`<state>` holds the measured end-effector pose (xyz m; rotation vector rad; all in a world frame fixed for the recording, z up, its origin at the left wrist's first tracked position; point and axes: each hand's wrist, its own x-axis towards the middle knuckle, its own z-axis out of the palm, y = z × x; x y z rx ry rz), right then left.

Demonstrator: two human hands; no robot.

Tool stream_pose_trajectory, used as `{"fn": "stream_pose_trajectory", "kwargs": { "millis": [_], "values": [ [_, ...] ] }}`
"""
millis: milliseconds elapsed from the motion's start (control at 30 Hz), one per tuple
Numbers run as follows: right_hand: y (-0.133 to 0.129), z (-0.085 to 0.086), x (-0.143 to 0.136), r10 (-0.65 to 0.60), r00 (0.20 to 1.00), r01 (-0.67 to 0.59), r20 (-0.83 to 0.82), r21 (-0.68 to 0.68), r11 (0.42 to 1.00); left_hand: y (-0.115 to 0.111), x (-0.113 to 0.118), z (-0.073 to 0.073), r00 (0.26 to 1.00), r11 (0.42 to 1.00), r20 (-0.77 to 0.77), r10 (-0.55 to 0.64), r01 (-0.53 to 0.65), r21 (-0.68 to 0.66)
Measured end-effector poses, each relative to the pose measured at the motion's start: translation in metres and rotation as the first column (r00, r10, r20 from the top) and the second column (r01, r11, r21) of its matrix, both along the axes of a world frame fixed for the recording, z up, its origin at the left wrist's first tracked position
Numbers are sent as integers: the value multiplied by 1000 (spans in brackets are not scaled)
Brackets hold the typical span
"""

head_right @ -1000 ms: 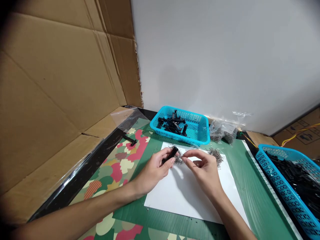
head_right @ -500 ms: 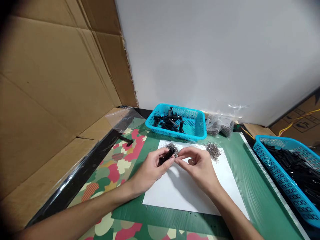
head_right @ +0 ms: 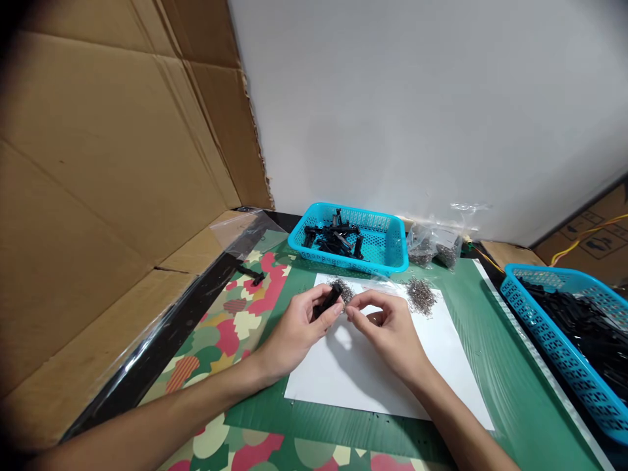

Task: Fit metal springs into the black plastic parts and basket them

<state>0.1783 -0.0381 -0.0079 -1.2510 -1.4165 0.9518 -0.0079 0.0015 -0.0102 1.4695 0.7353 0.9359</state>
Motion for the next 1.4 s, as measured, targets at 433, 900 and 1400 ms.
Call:
{"fn": "stream_pose_trajectory", "kwargs": {
  "millis": [433, 900, 1400],
  "values": [
    [-6, 2, 13, -539, 770, 156, 343, 717, 679, -3, 2, 11, 911, 900, 410, -56, 223, -373],
    [-15, -1, 3, -464, 720, -140, 516, 763, 632, 1, -5, 5, 997, 995, 39, -65, 68, -72],
    [-18, 2, 1, -411, 564, -433, 717, 680, 592, -6, -9, 15, 976, 990, -195, -97, 115, 87]
  ]
}}
